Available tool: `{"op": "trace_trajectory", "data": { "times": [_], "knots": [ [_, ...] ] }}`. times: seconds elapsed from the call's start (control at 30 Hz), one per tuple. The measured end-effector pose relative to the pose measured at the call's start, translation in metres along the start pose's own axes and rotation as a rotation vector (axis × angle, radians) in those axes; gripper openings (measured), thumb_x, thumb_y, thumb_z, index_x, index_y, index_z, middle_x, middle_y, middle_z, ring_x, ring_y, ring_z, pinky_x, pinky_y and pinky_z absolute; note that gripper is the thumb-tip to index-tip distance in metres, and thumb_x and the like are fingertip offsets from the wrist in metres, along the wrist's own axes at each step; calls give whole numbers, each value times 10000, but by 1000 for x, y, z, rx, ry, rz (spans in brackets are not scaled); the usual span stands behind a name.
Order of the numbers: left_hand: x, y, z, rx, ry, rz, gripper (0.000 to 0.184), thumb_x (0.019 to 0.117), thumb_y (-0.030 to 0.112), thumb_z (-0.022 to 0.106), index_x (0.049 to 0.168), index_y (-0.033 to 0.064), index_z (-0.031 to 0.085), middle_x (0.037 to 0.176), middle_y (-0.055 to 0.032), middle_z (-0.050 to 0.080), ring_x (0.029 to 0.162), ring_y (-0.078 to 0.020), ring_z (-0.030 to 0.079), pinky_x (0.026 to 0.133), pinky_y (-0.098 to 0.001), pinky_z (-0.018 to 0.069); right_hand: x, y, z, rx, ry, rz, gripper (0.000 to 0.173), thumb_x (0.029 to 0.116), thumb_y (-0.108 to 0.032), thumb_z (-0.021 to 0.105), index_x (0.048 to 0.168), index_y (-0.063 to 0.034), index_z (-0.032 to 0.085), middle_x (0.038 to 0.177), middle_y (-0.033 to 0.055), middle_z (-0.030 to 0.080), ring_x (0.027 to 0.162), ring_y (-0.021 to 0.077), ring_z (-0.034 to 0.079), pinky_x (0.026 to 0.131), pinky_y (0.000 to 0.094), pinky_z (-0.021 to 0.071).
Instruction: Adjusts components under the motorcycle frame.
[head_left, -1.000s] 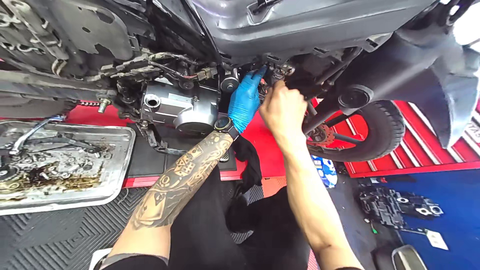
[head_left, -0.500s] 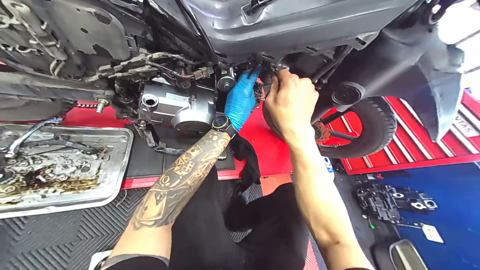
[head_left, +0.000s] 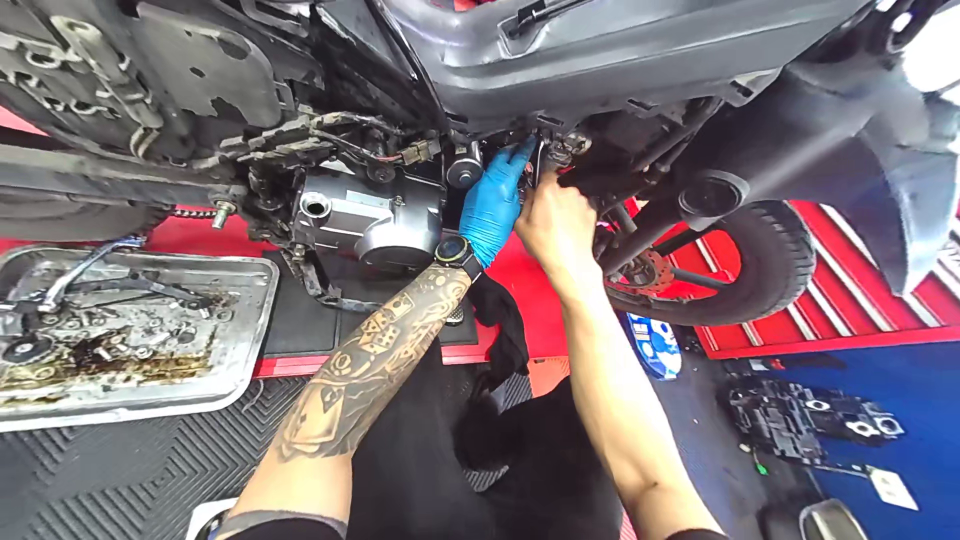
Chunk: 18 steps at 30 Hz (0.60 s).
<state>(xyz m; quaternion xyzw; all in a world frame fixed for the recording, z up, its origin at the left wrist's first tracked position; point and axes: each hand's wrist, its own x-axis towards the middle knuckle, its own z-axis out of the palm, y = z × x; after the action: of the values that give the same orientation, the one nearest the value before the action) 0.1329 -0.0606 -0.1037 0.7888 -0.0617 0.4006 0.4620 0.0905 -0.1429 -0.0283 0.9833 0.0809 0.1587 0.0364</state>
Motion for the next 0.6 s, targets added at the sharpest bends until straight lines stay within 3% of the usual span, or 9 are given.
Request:
{"op": "trace_trajectory", "data": {
  "times": [0.07, 0.17, 0.3, 0.6],
  "knots": [
    [-2, 1, -1, 7, -15, 2, 526, 962, -34, 537, 1461, 122, 593, 1398, -155, 631, 1274, -262, 629, 1063, -371, 514, 1, 10, 17, 123, -50, -48, 273, 1018, -226, 514, 1138, 8, 587, 859, 229, 669, 822, 436, 701, 630, 595, 535],
    [-4, 2, 0, -4, 11, 0, 547, 947, -65, 498, 1450, 121, 605, 1390, -152, 638, 1260, -263, 637, 1050, -375, 522, -9, 22, 15, 99, -12, -92, 256, 1044, -236, 492, 1104, -16, 609, 819, 210, 668, 797, 427, 703, 605, 582, 527],
    [-2, 1, 0, -10, 13, -3, 557, 954, -74, 471, 1455, 131, 601, 1381, -146, 641, 1240, -261, 647, 1037, -379, 533, -25, 30, -9, 30, 209, -115, 312, 1063, -287, 415, 1032, -85, 651, 714, 142, 645, 670, 368, 680, 509, 538, 483],
    [-2, 1, -2, -4, -27, -17, 531, 975, -36, 459, 1456, 140, 599, 1416, -150, 616, 1270, -267, 628, 1056, -387, 519, 0, 8, -55, -63, 139, -101, 286, 963, -275, 508, 904, -74, 703, 829, 174, 695, 820, 397, 704, 591, 586, 482]
  ]
}}
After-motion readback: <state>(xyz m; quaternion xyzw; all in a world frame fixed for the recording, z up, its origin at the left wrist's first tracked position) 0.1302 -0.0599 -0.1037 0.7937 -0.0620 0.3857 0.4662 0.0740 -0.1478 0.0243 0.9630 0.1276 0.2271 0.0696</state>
